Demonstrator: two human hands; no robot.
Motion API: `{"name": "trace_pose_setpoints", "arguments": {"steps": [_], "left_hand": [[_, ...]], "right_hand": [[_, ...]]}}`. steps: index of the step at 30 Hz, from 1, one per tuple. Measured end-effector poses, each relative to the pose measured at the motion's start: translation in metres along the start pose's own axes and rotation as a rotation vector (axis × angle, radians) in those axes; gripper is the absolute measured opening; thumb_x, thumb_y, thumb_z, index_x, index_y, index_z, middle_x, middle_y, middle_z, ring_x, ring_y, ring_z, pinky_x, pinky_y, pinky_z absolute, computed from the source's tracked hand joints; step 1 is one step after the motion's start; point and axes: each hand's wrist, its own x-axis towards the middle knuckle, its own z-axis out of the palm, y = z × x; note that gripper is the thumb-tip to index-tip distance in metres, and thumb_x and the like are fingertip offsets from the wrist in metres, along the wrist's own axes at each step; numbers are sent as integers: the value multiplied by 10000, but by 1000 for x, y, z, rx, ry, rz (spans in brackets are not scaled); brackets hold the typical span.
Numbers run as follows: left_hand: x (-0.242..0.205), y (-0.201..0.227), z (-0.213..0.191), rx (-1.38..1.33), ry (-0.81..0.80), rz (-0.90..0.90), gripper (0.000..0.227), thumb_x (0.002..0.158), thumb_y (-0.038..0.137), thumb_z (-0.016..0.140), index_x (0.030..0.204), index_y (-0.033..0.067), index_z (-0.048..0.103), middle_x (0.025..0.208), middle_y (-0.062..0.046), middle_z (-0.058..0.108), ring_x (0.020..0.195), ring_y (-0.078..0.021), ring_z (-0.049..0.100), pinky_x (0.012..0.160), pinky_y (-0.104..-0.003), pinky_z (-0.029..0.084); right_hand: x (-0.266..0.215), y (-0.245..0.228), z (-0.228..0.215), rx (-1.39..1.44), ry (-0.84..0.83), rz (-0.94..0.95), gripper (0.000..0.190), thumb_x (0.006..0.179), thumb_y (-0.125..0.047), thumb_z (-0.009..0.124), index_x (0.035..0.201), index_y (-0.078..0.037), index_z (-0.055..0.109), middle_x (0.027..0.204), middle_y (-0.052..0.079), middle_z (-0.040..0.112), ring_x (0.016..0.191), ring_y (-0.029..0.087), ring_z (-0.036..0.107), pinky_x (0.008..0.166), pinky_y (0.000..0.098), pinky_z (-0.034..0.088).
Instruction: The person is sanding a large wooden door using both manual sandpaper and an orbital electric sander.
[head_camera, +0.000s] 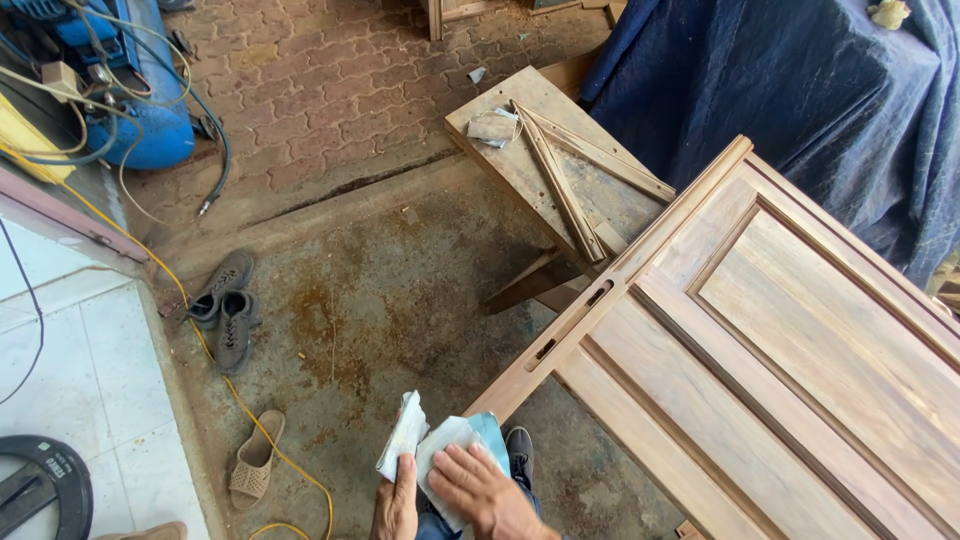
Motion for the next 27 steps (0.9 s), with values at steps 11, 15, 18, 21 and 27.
{"name": "trace_pose_setpoints", "arguments": {"steps": [11,15,18,21,27], "left_hand": [[4,13,34,1032,155,863,605,962,462,453,1491,171,493,1584,-131,414,1457,-374,368,1181,-599,192],[20,3,47,1343,551,1233,463,1003,315,468,1440,187,555,1456,-79,584,1375,-293,524,1190,-590,269],[24,16,69,1393,570,1305,400,1046,298,483,1421,192,572,1409,-73,628,1316,-295,574,1164,-599,302],[32,45,93,1508,516,1342,367,1066,293,536,1416,192,576,1403,-79,639,1282,-305,601,1155,-604,321],[70,-1,100,1533,666,1542,369,1045,304,599,1392,181,587,1362,-121,661,1244,-340,613,1156,-654,266]], "right_hand": [[16,72,-31,225,45,396,620,894,20,522,1455,-244,536,1577,70,459,1475,233,392,1239,453,280],[12,88,-51,731,-384,450,574,1021,-65,435,1562,-247,375,1665,13,346,1562,189,257,1257,414,174],[11,188,-37,580,-212,410,553,1021,-114,458,1560,-230,417,1675,45,358,1570,207,267,1291,420,160],[11,280,-20,106,-11,417,557,957,-103,545,1497,-228,492,1622,47,421,1543,215,338,1294,412,209],[20,202,-67,250,113,134,635,892,-9,672,1495,-162,546,1574,69,490,1507,242,406,1253,446,267]]}}
